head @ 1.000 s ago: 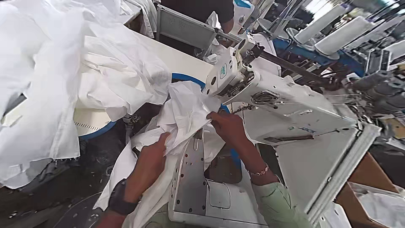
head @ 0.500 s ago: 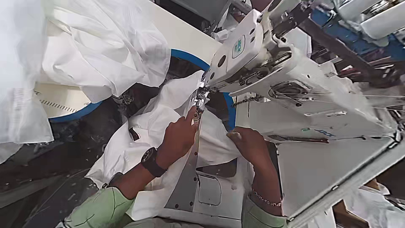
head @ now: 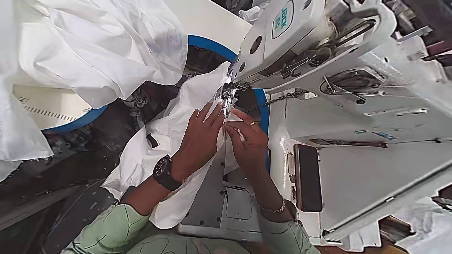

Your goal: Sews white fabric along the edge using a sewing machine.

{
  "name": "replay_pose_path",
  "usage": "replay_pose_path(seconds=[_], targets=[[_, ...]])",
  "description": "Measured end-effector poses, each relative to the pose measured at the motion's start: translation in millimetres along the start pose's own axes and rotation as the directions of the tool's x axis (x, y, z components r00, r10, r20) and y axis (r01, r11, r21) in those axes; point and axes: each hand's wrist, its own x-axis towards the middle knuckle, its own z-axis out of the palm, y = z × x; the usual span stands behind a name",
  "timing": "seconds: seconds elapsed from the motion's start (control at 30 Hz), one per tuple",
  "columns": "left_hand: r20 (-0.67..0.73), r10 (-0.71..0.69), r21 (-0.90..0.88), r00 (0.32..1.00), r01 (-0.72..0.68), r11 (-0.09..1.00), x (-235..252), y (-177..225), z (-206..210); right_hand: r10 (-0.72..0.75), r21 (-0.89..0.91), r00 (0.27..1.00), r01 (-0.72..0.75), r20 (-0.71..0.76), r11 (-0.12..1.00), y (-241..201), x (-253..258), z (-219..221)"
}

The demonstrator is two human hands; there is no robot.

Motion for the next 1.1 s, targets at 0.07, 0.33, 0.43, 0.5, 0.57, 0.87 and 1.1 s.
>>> replay_pose_path(seconds=[0.07,0.33,0.43,0.5,0.57,0.87,1.1], targets=[[-0.014,-0.020,-0.011,1.000,0.020,1.000,0.4,0.7,2.7,0.037,0.081,0.999,-0.036,-0.003,0.996,1.1,-3.4,-0.9],[-0.044,0.082,0.058,0.996,-0.080,0.995,7.9,-7.3,-0.6,0.159,0.231,0.987,-0.157,0.007,0.960,-5.0,-8.0,10.5],[-0.030,0.046,-0.043,0.999,-0.047,0.998,4.7,-4.3,-4.1,0.208,0.279,0.977,-0.214,0.052,0.936,-5.0,-6.2,8.5],[-0.014,0.001,-0.136,1.000,-0.003,0.991,1.1,-2.1,-7.4,0.272,0.351,0.956,-0.293,0.108,0.889,-4.0,-5.0,15.6],[-0.046,0.021,-0.174,0.999,-0.029,0.984,5.9,-4.3,-7.6,0.263,0.386,0.962,-0.273,0.080,0.881,-0.4,3.2,24.7],[-0.099,-0.036,-0.187,0.994,0.016,0.982,4.5,2.0,3.1,0.302,0.315,0.953,-0.293,0.021,0.903,-14.4,1.3,21.1],[-0.069,-0.035,-0.177,0.997,0.023,0.984,10.8,1.6,2.3,0.282,0.347,0.958,-0.285,0.058,0.894,-5.2,6.7,16.6]])
